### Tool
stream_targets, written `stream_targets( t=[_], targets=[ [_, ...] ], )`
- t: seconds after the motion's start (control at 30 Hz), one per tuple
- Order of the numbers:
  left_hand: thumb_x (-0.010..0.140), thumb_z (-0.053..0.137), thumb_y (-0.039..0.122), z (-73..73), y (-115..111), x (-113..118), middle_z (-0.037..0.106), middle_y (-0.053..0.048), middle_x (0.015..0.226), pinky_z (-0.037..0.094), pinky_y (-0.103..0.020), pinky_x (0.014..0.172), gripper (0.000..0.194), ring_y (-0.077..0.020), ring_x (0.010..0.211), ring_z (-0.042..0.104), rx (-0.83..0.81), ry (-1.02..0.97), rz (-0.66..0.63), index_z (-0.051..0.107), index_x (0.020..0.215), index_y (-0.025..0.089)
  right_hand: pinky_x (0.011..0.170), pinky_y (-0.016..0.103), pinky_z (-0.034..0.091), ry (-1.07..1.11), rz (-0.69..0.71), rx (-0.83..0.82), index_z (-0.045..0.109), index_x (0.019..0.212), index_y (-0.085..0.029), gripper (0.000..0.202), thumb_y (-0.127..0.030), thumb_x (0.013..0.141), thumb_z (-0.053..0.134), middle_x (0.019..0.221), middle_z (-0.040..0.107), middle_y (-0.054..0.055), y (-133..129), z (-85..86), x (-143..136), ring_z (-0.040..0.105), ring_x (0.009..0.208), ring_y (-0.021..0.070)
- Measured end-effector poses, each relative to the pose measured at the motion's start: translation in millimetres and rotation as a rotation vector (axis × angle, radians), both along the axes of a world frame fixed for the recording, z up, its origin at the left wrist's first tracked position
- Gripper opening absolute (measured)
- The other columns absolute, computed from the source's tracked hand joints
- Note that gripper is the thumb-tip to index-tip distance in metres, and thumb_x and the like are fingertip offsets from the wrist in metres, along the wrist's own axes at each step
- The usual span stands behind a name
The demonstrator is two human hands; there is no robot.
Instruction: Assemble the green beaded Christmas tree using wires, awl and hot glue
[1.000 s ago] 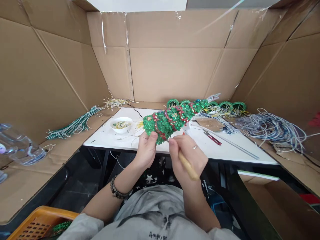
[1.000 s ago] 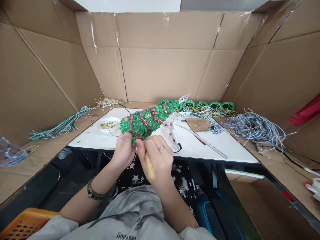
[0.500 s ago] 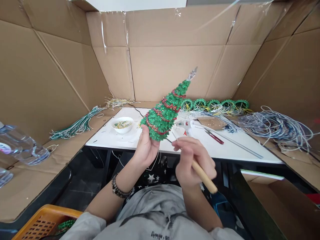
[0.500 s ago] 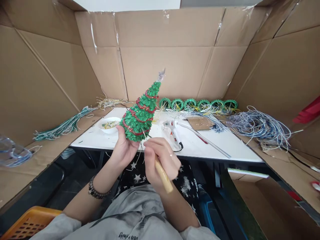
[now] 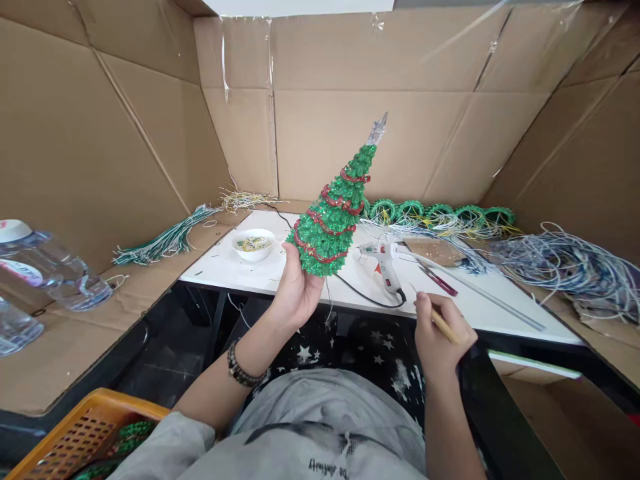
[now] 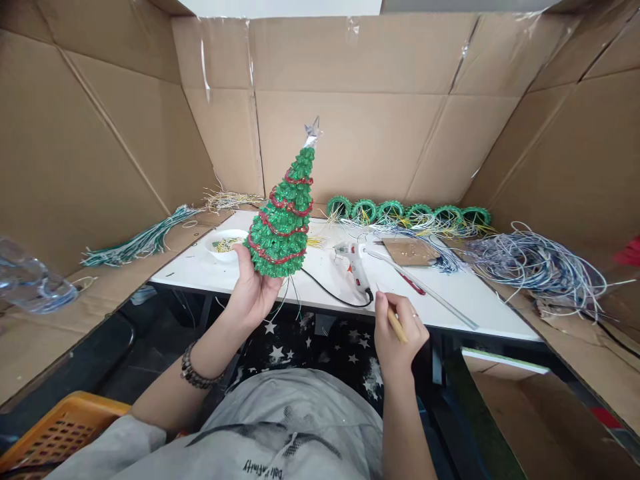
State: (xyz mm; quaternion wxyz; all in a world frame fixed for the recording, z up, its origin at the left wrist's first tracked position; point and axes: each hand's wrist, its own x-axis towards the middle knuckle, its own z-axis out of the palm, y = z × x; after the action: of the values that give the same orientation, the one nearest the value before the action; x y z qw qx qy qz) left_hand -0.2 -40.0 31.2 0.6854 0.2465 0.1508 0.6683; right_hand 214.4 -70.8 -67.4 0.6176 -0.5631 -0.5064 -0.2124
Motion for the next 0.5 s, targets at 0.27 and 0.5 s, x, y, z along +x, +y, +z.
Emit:
stream_targets(
  t=[0.27,0.5],
  targets=[
    [0.101,0.037,0.052,0.7,1.5,0.7,0.068,-0.005,0.137,0.041,-0.031,0.118,0.054,-0.0169,0.134,0.058,0.006,-0.027,-0.003,0.051,0.147,0.026,0.064,0.029,0.045,0.09,-0.01,-0.256,0.07,0.077,-0.016,0.06,-0.073,0.085,0.05,0.076,0.073,0.01,15.2,-8.3,30.5,0.065,0.066,0.0192],
    [0.104,0.037,0.045,-0.4,1.8,1.9,0.071,-0.006,0.132,0.044,-0.027,0.114,0.049,-0.0151,0.128,0.063,0.02,0.0,0.015,0.053,0.145,0.024,0.066,0.029,0.046,0.232,-0.002,-0.149,0.07,0.071,-0.015,0.046,-0.055,0.09,0.055,0.065,0.07,0.007,-6.2,2.2,22.2,0.064,0.063,0.0169]
  ],
)
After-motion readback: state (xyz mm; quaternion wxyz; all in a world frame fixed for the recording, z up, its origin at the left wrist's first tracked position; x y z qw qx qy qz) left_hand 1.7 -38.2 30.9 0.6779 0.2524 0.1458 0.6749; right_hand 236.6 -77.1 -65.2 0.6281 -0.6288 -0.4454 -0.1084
